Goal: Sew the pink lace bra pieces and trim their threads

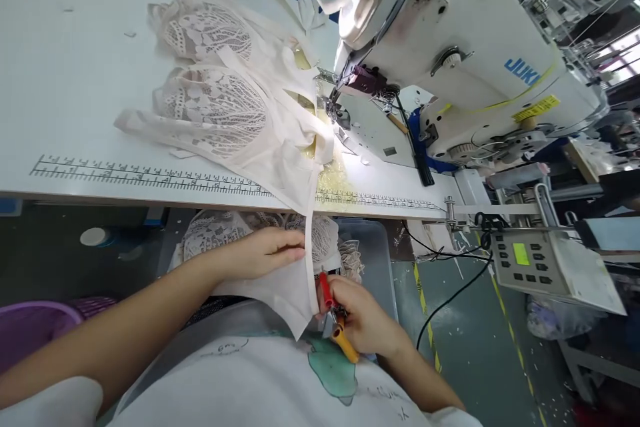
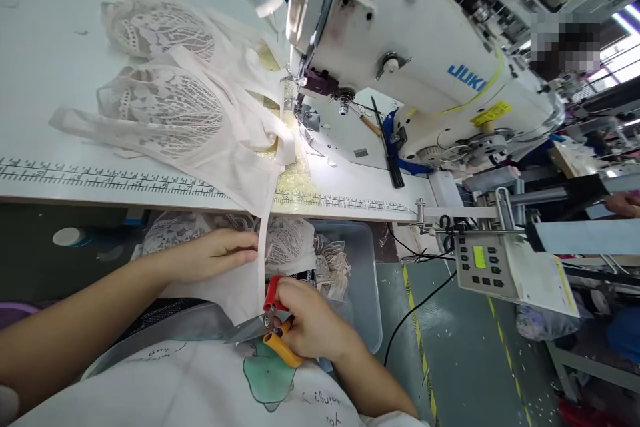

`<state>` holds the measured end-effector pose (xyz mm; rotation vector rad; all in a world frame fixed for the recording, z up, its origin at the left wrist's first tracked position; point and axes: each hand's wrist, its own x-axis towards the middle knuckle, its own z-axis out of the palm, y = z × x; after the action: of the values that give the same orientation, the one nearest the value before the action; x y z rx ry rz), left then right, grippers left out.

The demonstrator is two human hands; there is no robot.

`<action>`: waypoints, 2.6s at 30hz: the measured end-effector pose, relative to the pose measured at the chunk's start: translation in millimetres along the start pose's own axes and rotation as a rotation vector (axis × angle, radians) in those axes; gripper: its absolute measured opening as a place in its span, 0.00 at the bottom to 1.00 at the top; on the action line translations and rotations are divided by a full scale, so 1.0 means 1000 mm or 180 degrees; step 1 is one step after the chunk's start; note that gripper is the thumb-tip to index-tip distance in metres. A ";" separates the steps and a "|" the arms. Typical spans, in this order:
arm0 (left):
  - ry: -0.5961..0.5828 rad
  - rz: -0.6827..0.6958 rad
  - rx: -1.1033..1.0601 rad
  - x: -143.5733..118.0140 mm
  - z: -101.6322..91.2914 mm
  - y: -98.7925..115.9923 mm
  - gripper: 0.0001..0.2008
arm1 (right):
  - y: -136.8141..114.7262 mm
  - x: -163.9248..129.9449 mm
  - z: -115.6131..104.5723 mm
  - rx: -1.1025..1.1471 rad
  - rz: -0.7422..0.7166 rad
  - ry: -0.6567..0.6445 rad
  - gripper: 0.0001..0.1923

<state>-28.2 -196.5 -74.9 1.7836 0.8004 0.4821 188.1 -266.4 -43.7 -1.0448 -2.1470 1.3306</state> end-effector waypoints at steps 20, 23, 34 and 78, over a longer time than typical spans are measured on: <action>-0.0074 -0.1127 -0.2015 -0.040 0.002 -0.013 0.17 | 0.030 0.072 -0.062 -0.1166 0.0531 -0.2011 0.34; -0.0067 -0.1169 -0.2011 -0.039 0.002 -0.011 0.17 | 0.021 0.084 -0.062 -0.1352 0.0641 -0.2191 0.32; 0.0128 -0.0442 -0.0879 -0.034 0.001 -0.010 0.15 | 0.039 0.069 -0.052 -0.0452 0.0788 -0.1124 0.35; 0.1088 -0.0502 0.0527 -0.015 0.031 0.010 0.07 | 0.041 0.034 0.012 0.0705 0.0690 0.0823 0.20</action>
<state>-15.7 -229.9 -75.7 1.7945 1.2399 0.6404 173.8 -236.2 -87.3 -1.3050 -1.6958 1.4037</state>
